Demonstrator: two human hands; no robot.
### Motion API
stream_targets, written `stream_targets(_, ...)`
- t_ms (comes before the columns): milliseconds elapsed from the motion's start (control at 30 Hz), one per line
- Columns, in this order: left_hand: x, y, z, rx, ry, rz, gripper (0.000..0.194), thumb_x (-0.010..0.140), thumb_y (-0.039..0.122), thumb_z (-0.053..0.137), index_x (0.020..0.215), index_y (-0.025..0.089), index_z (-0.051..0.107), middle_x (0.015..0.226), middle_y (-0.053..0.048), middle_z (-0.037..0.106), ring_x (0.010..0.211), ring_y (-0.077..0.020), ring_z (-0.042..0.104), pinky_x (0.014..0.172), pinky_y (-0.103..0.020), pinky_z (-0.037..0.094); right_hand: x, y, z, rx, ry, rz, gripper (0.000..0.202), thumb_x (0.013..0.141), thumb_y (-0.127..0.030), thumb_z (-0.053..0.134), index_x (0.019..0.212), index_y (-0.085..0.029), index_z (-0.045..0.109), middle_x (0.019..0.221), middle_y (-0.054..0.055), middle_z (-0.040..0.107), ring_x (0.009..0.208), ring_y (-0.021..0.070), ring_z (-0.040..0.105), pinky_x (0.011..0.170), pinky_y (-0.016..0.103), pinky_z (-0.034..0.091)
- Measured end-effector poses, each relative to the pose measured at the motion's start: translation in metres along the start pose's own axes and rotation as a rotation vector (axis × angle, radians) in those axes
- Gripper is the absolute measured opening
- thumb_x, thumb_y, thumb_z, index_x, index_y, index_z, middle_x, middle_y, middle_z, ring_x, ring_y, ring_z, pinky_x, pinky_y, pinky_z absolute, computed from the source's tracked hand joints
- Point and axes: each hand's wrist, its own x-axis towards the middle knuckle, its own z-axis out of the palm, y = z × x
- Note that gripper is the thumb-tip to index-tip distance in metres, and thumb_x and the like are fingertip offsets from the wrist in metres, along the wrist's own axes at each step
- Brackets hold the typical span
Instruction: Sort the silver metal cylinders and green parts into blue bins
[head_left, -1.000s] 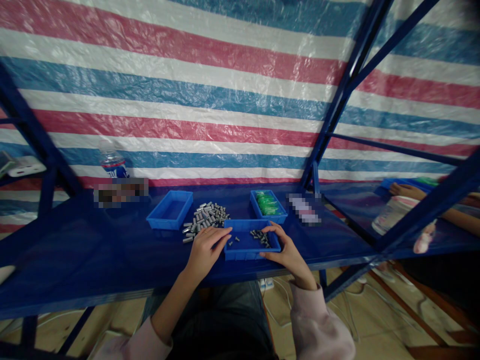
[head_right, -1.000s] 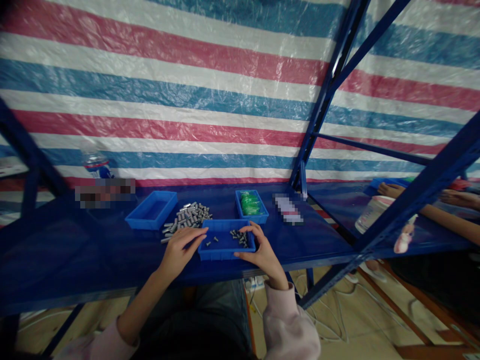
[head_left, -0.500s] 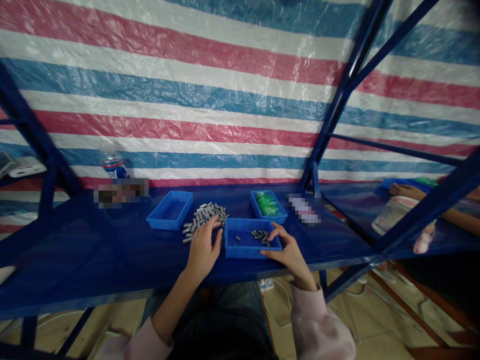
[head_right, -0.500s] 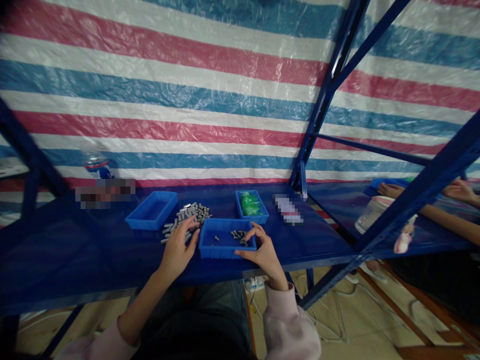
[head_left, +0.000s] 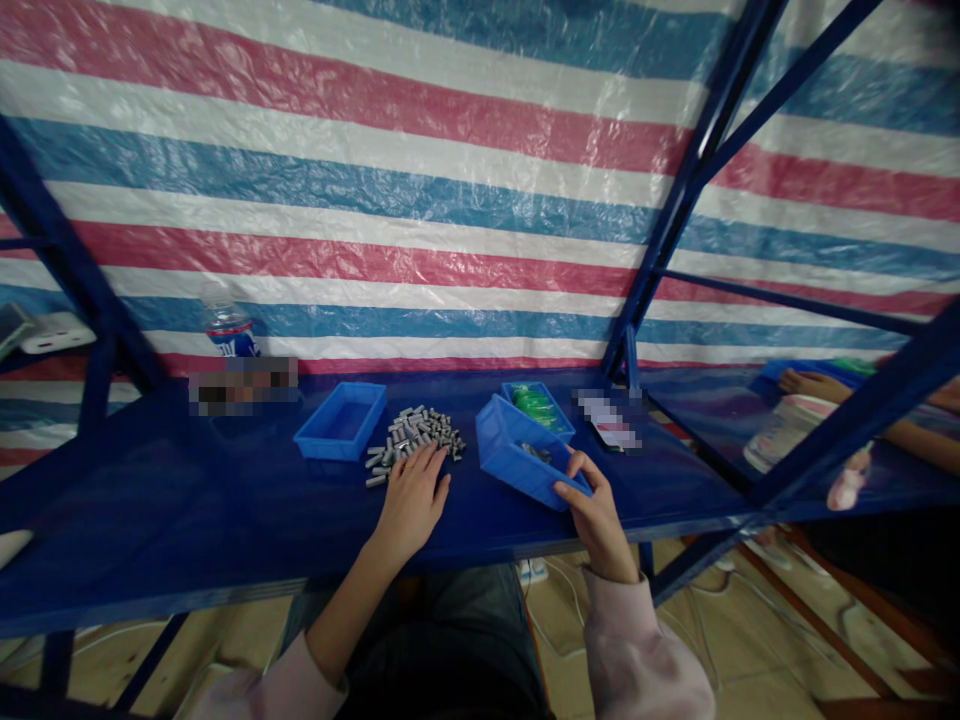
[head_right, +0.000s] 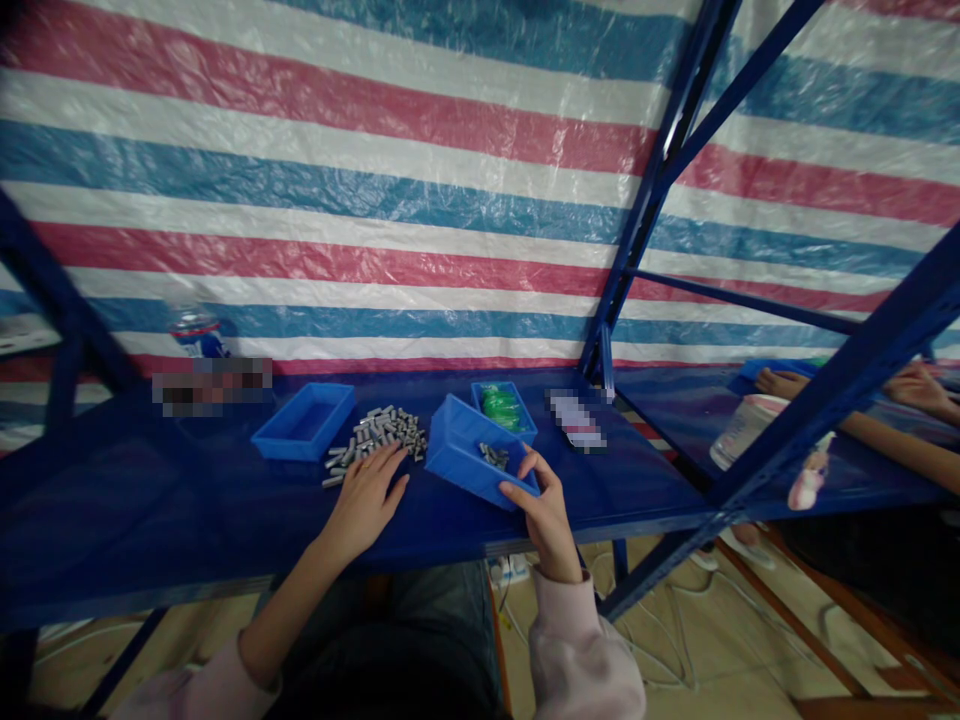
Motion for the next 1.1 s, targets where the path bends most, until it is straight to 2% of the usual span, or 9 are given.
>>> stream_targets(167,0.0005,0.0031,-0.0027,0.006,-0.063,-0.03,0.037,0.092,0.023,0.043,0.127,0.016,0.055,0.132,-0.012,0.058,0.124,-0.0272,0.051,0.101,-0.047,0.039,0.0017,0.0073,-0.0015,-0.202,-0.016,-0.018,0.044,0.051,-0.036,0.087,0.067,-0.021,0.049,0.128,0.009,0.057,0.128,0.0358,0.044,0.104,0.046,0.032)
stream_targets(267,0.001,0.0046,-0.0052,0.004,-0.106,-0.027,0.042,0.093,0.021,0.04,0.134,0.018,0.048,0.139,-0.011,0.053,0.128,-0.0256,0.047,0.103,-0.047,0.036,0.0023,0.0076,-0.0016,-0.293,-0.042,-0.028,0.042,0.05,-0.034,0.088,0.069,-0.021,0.053,0.132,0.011,0.053,0.136,0.035,0.034,0.109,0.048,0.025)
stream_targets(433,0.0023,0.0038,-0.0073,-0.04,-0.175,0.017,0.045,0.091,0.012,0.037,0.134,0.02,0.049,0.142,-0.008,0.049,0.132,-0.0256,0.043,0.106,-0.05,0.031,0.0044,0.0039,0.0001,-0.42,-0.162,-0.043,0.038,0.051,-0.033,0.088,0.073,-0.022,0.059,0.131,0.012,0.052,0.139,0.0332,0.029,0.108,0.046,0.028)
stream_targets(633,0.0029,0.0047,-0.0093,-0.078,-0.133,-0.02,0.042,0.088,0.01,0.04,0.126,0.02,0.055,0.128,-0.009,0.061,0.123,-0.0258,0.051,0.103,-0.048,0.033,0.0045,0.0005,-0.0002,-0.493,-0.291,-0.06,0.041,0.057,-0.032,0.085,0.091,-0.024,0.064,0.129,0.01,0.052,0.139,0.0306,0.028,0.11,0.043,0.028)
stream_targets(867,-0.0005,-0.0012,-0.0017,-0.056,-0.134,0.048,0.057,0.082,0.001,0.04,0.136,0.017,0.046,0.14,-0.01,0.052,0.129,-0.025,0.046,0.104,-0.045,0.033,0.0033,-0.0006,-0.0014,-0.515,-0.324,-0.078,0.045,0.058,-0.032,0.084,0.097,-0.025,0.063,0.125,0.008,0.054,0.139,0.0299,0.029,0.112,0.044,0.025)
stream_targets(1100,0.0016,0.0019,-0.0043,-0.062,-0.084,0.026,0.049,0.082,0.001,0.041,0.127,0.019,0.053,0.128,-0.009,0.061,0.119,-0.0247,0.053,0.103,-0.046,0.032,0.0034,0.0008,-0.0022,-0.516,-0.333,-0.086,0.045,0.059,-0.032,0.084,0.098,-0.026,0.062,0.127,0.007,0.053,0.14,0.0283,0.028,0.113,0.043,0.025)
